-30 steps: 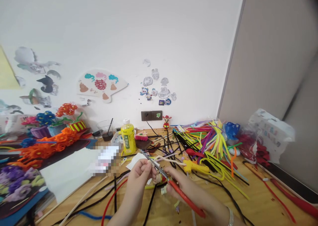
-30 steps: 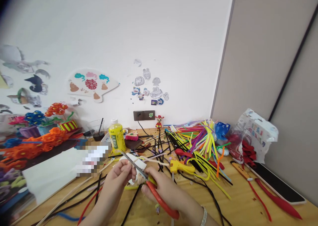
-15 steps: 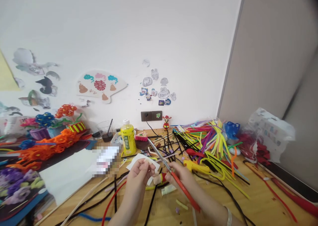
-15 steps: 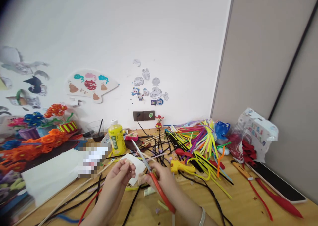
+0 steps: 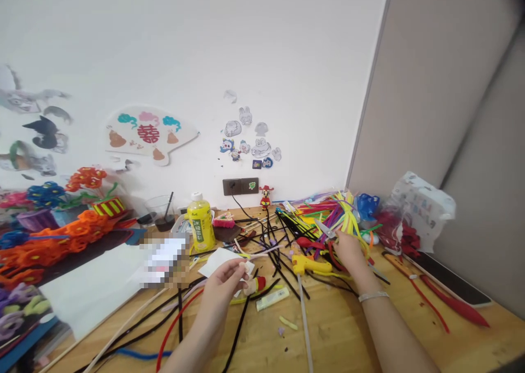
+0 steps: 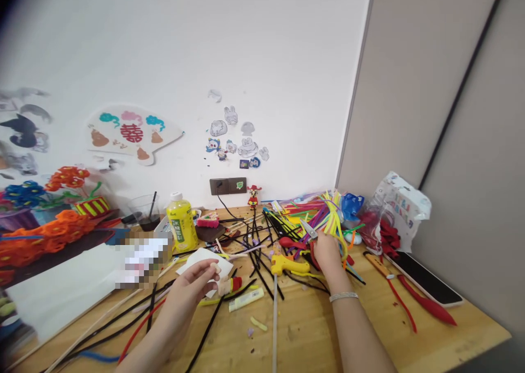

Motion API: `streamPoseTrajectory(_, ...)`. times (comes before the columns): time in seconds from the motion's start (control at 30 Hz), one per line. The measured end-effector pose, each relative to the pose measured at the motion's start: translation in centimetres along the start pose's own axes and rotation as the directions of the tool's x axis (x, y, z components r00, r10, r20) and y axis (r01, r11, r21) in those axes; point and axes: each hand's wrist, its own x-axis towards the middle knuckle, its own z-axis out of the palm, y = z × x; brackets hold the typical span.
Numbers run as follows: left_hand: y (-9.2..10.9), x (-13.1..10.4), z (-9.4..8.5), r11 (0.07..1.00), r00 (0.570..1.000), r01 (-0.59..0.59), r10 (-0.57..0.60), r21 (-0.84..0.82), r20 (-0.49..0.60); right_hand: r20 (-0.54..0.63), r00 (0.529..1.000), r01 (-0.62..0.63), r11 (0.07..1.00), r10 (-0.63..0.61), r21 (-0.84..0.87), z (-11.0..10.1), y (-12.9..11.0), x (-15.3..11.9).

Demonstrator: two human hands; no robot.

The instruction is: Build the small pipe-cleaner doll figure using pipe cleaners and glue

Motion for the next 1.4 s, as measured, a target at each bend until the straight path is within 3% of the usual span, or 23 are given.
streamPoseTrajectory(0.13, -0.1, 0.0, 0.0, 0.998, 0.999, -0.008, 0.006, 0.057, 0.046, -0.085, 0.996, 0.032, 0.999, -0.033, -0.015, -0.8, -2.6, -1.1)
streamPoseTrajectory(0.2, -0.2, -0.1, 0.1, 0.998, 0.998, 0.004, -0.009, 0.065, 0.068, -0.117, 0.983, 0.149, 0.988, -0.142, 0.052, -1.4, -5.4, -2.4)
streamPoseTrajectory(0.23, -0.3, -0.3, 0.2, 0.998, 0.997, 0.012, -0.017, 0.064, 0.072, -0.13, 0.955, 0.29, 0.931, -0.267, 0.221, -1.6, -6.9, -3.4)
streamPoseTrajectory(0.3, -0.3, -0.6, 0.5, 0.998, 0.997, 0.025, -0.029, 0.057, 0.078, -0.116, 0.869, 0.453, 0.678, -0.482, 0.579, -1.7, -9.8, -5.5)
streamPoseTrajectory(0.37, -0.3, -1.1, 0.9, 0.999, 0.995, 0.029, -0.032, 0.039, 0.093, -0.063, 0.816, 0.409, 0.497, -0.575, 0.765, -1.5, -11.9, -7.4)
streamPoseTrajectory(0.43, -0.4, -1.5, 1.2, 0.999, 0.993, 0.038, -0.04, 0.022, 0.108, -0.041, 0.825, 0.335, 0.43, -0.564, 0.838, -1.3, -13.0, -8.7)
streamPoseTrajectory(0.57, -0.8, -1.4, 1.4, 0.996, 0.99, 0.044, -0.054, 0.072, 0.134, 0.034, 0.844, 0.249, 0.445, -0.536, 0.86, -1.2, -13.2, -9.1)
streamPoseTrajectory(0.73, -1.5, -0.5, 1.0, 0.963, 0.981, -0.083, 0.033, 0.258, 0.193, 0.067, 0.803, 0.279, 0.473, -0.592, 0.836, -1.2, -12.9, -8.9)
streamPoseTrajectory(0.8, -1.6, -0.5, 0.7, 0.898, 0.965, -0.201, 0.114, 0.391, 0.234, 0.059, 0.794, 0.324, 0.503, -0.605, 0.801, -1.1, -12.9, -9.0)
streamPoseTrajectory(0.9, -1.6, -0.8, 0.3, 0.713, 0.905, -0.41, 0.244, 0.569, 0.347, 0.027, 0.775, 0.424, 0.552, -0.631, 0.718, -1.1, -12.8, -9.2)
streamPoseTrajectory(0.97, -1.6, -0.9, 0.1, 0.656, 0.881, -0.462, 0.267, 0.596, 0.39, 0.009, 0.755, 0.481, 0.563, -0.655, 0.672, -1.2, -12.8, -9.2)
streamPoseTrajectory(1.13, -1.8, -0.6, 0.3, 0.705, 0.887, -0.427, 0.205, 0.567, 0.413, 0.02, 0.734, 0.478, 0.538, -0.679, 0.695, -1.3, -12.8, -9.4)
streamPoseTrajectory(1.3, -2.0, -0.9, 0.9, 0.825, 0.938, -0.292, 0.149, 0.484, 0.313, 0.021, 0.853, 0.269, 0.473, -0.521, 0.839, -0.4, -13.3, -10.1)
streamPoseTrajectory(1.4, -1.8, -1.1, 1.1, 0.852, 0.946, -0.227, 0.077, 0.471, 0.316, -0.009, 0.876, 0.243, 0.427, -0.481, 0.871, 0.0, -13.5, -10.4)
